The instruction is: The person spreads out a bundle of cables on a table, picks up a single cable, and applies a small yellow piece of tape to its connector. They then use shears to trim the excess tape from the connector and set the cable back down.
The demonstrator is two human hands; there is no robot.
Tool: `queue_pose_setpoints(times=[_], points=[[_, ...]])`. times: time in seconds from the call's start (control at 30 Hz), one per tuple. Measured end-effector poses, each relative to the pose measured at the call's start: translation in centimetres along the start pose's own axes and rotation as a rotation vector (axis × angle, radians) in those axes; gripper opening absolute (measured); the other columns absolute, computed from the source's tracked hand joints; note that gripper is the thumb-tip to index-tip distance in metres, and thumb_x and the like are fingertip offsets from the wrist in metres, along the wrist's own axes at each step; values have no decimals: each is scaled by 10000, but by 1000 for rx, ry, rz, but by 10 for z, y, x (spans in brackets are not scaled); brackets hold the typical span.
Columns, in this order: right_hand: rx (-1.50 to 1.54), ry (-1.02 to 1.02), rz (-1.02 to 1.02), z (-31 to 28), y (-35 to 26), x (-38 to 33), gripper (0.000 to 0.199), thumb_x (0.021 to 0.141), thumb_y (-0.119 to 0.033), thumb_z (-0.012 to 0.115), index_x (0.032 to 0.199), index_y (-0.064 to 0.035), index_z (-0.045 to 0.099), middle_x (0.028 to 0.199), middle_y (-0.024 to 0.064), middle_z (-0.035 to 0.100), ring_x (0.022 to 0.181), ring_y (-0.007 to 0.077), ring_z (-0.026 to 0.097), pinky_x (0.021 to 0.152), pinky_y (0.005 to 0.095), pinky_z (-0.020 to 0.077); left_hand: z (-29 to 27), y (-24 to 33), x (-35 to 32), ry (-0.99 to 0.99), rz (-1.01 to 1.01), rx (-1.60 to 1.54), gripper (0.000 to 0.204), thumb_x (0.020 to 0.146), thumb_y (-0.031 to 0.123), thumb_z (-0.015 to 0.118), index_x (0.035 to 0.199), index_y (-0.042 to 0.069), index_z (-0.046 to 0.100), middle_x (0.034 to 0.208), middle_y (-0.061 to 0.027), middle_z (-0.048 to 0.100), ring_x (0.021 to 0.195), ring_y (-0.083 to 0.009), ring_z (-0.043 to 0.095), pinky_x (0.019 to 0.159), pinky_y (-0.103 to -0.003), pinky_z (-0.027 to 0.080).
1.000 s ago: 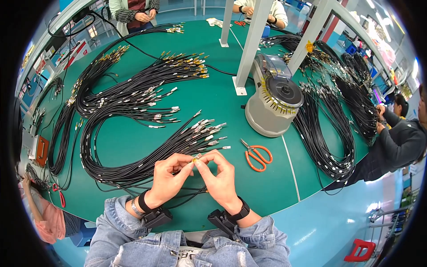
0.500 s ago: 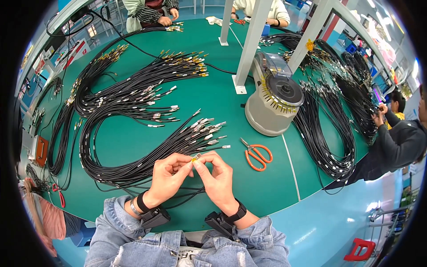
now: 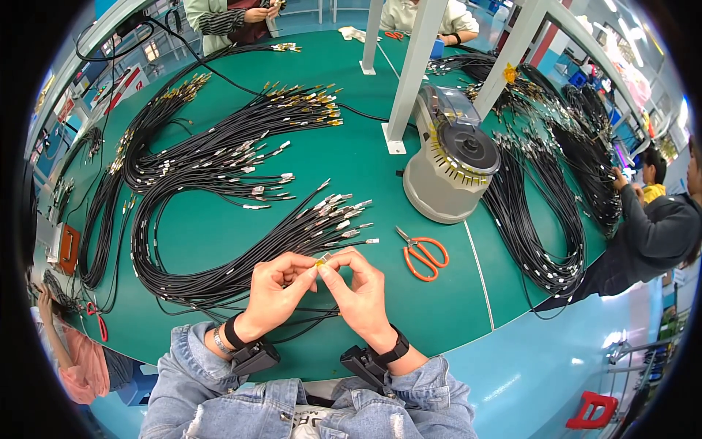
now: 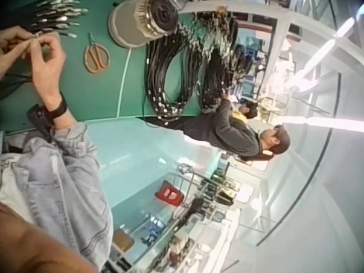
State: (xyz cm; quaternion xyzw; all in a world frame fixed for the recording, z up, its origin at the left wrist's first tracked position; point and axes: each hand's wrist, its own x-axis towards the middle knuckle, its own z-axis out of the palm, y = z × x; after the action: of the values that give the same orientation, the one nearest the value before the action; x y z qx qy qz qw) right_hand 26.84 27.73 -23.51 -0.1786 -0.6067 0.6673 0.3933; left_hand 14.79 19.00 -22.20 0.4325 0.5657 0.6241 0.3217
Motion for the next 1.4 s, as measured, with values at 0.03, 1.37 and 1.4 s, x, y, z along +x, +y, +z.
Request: queue_pose_setpoints(times=[0.03, 1.37, 1.4], points=[[-6, -7, -5, 0, 0, 0, 41, 848, -25, 608, 865, 5, 586, 885, 45, 559, 818, 108, 512, 728, 240, 413, 0, 0, 0, -2, -1, -4, 122, 850, -10, 587, 963, -55, 592, 826, -93, 654, 669, -106, 616, 573, -208, 497], [23, -64, 89, 1, 0, -2, 163, 841, -84, 638, 957, 16, 581, 907, 44, 586, 858, 117, 540, 800, 259, 433, -7, 7, 6, -69, -235, -255, 167, 911, 150, 548, 793, 33, 541, 573, 24, 487, 476, -23, 382, 416, -189, 239], [24, -64, 89, 1, 1, -2, 163, 841, -84, 638, 957, 16, 581, 907, 44, 586, 858, 117, 540, 800, 259, 433, -8, 6, 6, -74, -230, -256, 168, 911, 151, 547, 792, 32, 541, 574, 24, 488, 477, -23, 382, 417, -188, 239]])
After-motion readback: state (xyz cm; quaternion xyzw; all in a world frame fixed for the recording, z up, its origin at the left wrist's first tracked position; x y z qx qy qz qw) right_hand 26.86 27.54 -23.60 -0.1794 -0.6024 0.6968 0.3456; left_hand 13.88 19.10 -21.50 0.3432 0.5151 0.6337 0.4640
